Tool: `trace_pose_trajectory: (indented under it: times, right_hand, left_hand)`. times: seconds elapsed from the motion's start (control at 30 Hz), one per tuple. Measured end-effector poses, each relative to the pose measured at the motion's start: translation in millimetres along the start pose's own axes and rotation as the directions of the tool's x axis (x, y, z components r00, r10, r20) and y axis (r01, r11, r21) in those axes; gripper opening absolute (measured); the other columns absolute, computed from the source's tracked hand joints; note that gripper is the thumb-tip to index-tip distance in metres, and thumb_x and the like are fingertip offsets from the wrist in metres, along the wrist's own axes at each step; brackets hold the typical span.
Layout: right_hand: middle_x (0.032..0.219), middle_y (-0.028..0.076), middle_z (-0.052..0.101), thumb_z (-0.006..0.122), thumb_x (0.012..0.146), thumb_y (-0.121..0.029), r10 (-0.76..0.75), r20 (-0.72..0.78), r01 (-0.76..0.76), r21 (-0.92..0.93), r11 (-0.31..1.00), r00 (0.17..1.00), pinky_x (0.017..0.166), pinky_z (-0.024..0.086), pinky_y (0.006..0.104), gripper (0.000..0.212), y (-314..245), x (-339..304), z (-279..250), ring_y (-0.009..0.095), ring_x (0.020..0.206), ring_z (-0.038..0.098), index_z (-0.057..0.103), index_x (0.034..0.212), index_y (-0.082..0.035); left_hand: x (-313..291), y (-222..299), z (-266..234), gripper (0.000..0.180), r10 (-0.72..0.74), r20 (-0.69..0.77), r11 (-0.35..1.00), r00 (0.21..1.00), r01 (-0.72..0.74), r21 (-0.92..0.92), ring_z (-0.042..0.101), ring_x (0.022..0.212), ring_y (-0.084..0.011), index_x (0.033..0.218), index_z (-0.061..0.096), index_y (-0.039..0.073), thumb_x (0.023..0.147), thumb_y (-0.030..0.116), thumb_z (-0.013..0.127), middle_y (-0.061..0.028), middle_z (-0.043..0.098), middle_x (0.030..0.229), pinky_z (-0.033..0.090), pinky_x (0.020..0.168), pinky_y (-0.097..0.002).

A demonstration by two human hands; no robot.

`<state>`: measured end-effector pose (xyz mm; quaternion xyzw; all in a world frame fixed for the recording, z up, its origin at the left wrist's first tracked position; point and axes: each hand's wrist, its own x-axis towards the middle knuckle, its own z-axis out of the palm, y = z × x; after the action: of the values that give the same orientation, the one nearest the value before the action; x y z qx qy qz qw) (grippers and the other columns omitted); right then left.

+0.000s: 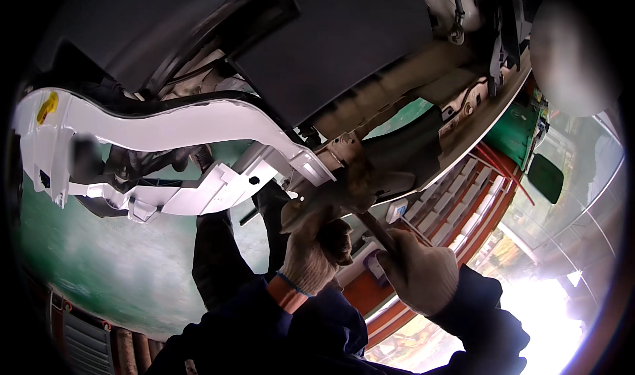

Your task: The person uses a hammer and a metal bar to repair a dent on the front bumper of a white car. They repeatedly strike the bumper and use the bar to push and adjust the panel from the inside and outside.

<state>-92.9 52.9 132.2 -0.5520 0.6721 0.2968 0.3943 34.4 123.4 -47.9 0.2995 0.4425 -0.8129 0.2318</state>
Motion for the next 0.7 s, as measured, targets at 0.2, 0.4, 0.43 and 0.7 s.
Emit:
trace_pose_trajectory:
  times: [0.2,0.4,0.43,0.7]
  right_hand:
    - [0.066,0.016,0.064,0.065,0.102,-0.028,0.021,0.054,-0.015,-0.112,0.994,0.998,0.05,0.052,0.0447,0.032,-10.7,8.0,-13.6,0.039,0.055,0.067,0.054,0.116,-0.001]
    - [0.063,0.014,0.065,0.063,0.104,-0.029,0.005,0.073,0.009,-0.191,0.981,0.997,0.046,0.051,0.0405,0.031,-20.2,14.8,-30.6,0.03,0.048,0.065,0.054,0.109,0.0]
    - [0.062,0.014,0.064,0.063,0.104,-0.029,0.049,0.128,-0.017,-0.24,0.971,0.991,0.046,0.051,0.0413,0.031,-21.0,16.1,-32.0,0.031,0.048,0.065,0.055,0.109,0.001]
    - [0.057,0.012,0.061,0.06,0.105,-0.033,0.194,0.301,-0.109,-0.275,0.955,0.934,0.047,0.052,0.0414,0.034,-24.1,24.2,-39.5,0.031,0.048,0.065,0.057,0.104,0.001]
  left_hand:
    - [3.1,1.4,11.6,0.026,-0.04,-0.098,0.997,0.994,0.046,0.061,0.061,0.059,-0.0227,0.106,0.063,0.002,0.106,0.027,0.055,-0.013,0.066,0.08,0.044,0.05,-0.0344]
    - [1.1,0.9,18.4,0.025,-0.052,-0.187,0.994,0.981,0.07,0.088,0.055,0.051,-0.0199,0.094,0.062,0.005,0.103,0.028,0.059,-0.0092,0.064,0.073,0.037,0.045,-0.0331]
    - [0.4,0.6,19.4,0.025,-0.065,-0.188,0.995,0.98,0.079,0.066,0.055,0.05,-0.0196,0.093,0.062,0.005,0.103,0.028,0.059,-0.009,0.063,0.072,0.036,0.044,-0.033]
    - [-0.8,1.7,22.6,0.021,-0.064,-0.19,0.997,0.98,0.069,0.02,0.053,0.048,-0.0176,0.09,0.061,0.005,0.101,0.023,0.062,-0.0092,0.064,0.07,0.034,0.043,-0.0306]
